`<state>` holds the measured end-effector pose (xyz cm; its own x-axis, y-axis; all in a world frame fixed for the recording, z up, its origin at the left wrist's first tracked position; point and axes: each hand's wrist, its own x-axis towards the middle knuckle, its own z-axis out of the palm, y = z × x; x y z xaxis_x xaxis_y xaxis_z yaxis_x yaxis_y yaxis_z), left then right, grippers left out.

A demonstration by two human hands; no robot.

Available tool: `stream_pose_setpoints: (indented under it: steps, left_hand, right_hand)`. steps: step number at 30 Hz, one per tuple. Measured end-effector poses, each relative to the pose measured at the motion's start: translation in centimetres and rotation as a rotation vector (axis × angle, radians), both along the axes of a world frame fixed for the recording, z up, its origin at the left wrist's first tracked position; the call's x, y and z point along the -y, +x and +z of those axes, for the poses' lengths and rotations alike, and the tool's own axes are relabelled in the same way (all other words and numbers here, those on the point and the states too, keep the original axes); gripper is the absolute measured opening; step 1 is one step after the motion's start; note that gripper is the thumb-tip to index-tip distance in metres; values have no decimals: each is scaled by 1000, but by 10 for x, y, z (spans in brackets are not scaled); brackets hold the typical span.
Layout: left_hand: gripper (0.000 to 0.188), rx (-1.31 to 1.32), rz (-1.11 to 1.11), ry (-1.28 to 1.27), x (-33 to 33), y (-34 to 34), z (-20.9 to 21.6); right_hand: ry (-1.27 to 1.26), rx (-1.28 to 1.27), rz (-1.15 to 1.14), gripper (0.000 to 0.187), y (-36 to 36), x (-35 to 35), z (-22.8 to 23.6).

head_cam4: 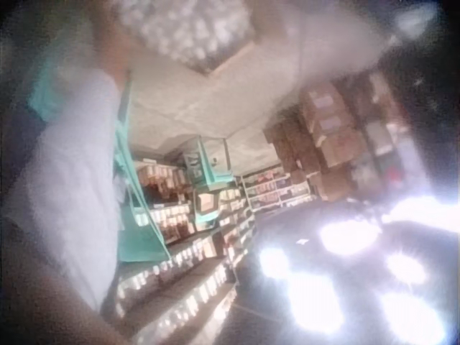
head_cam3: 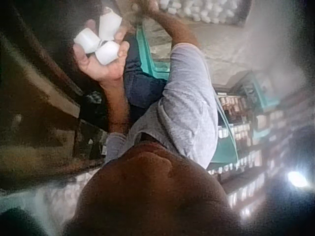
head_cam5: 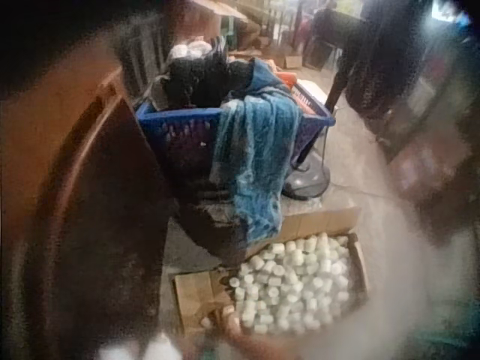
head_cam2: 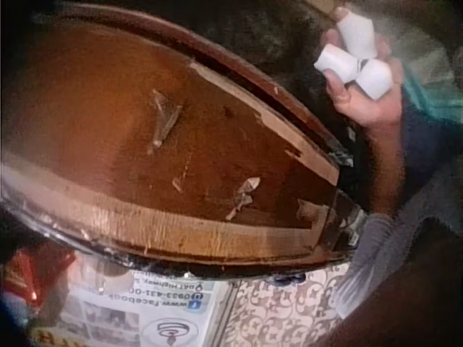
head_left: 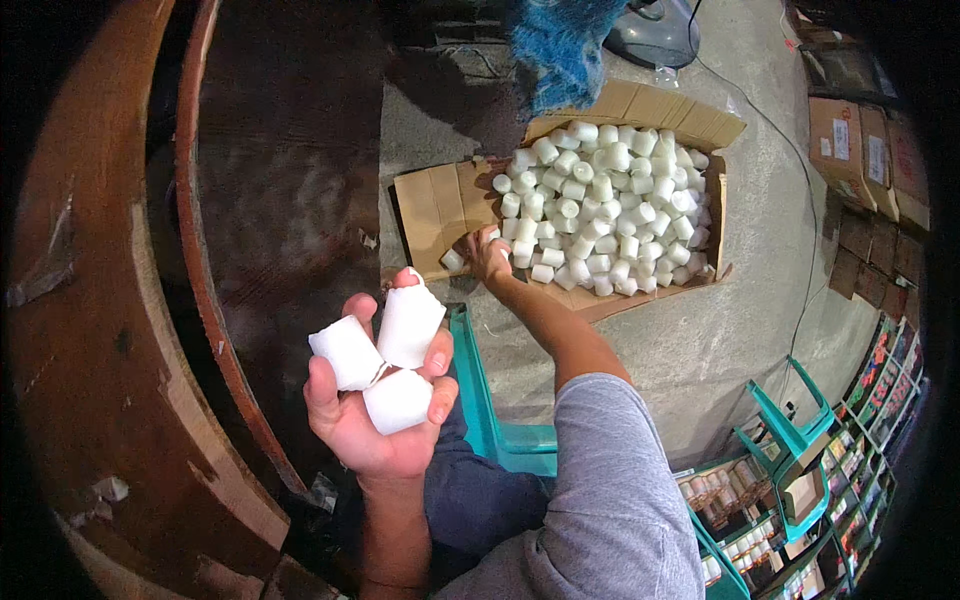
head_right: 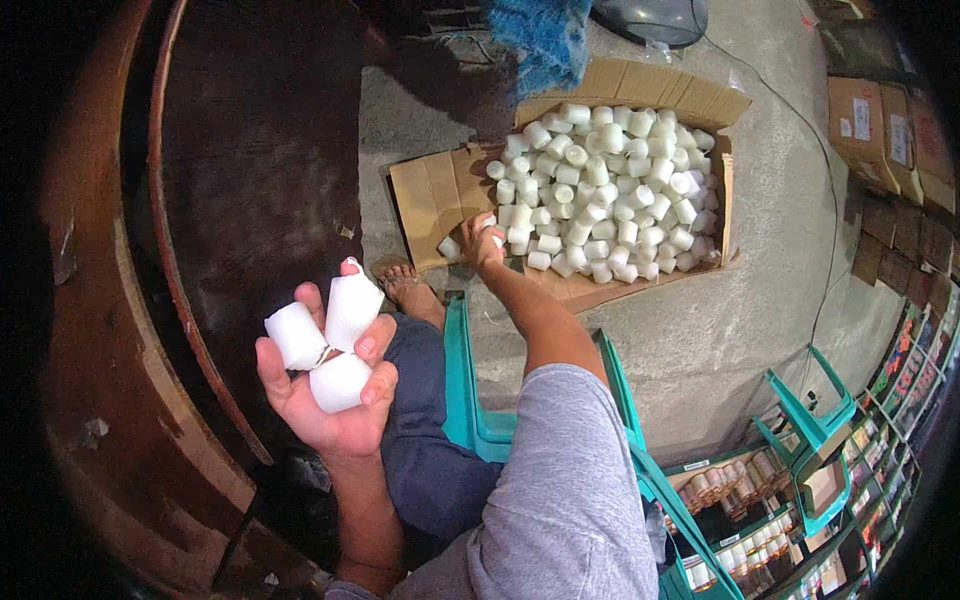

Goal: The person arranges small white candles on a table, places them into clear plastic bags, and seals the bags. They repeatedly gather candles from a box on the floor and continue packaging them in groups.

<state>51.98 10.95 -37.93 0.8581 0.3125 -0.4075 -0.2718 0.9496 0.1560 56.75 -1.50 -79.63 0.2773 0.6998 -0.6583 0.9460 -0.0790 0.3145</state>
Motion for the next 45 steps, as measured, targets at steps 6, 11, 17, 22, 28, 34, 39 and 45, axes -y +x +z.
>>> stream_pose_setpoints:
  steps: [6, 11, 17, 22, 28, 34, 39, 45]
  left_hand:
    - [60, -56, 67, -23, 3, 2, 5]
    - [58, 1, -31, 24, 1, 0, 1]
    - [58, 6, -5, 22, 0, 0, 1]
    - [59, -48, 41, -9, 1, 13, 6]
    - [54, -126, 14, 140, 4, 11, 7]
    - [55, -249, -243, 693, 35, -10, 7]
    - [64, -53, -184, 557, 107, -81, 104]
    - [69, -174, 274, 1114, 119, -231, 265]
  right_hand:
    - [-134, 58, 259, 52, 9, -2, -18]
    - [39, -192, -63, 55, 31, -18, -11]
    - [-48, -619, -393, 43, 40, -40, 66]
    - [179, -1215, -1563, 58, 49, 4, 69]
    - [650, -2143, -2442, 54, 33, 49, 142]
    - [848, -2540, -1858, 61, 94, 79, 292]
    - [964, -2470, -1066, 63, 99, 49, 474]
    - [854, -2427, 11, 52, -37, -23, 633]
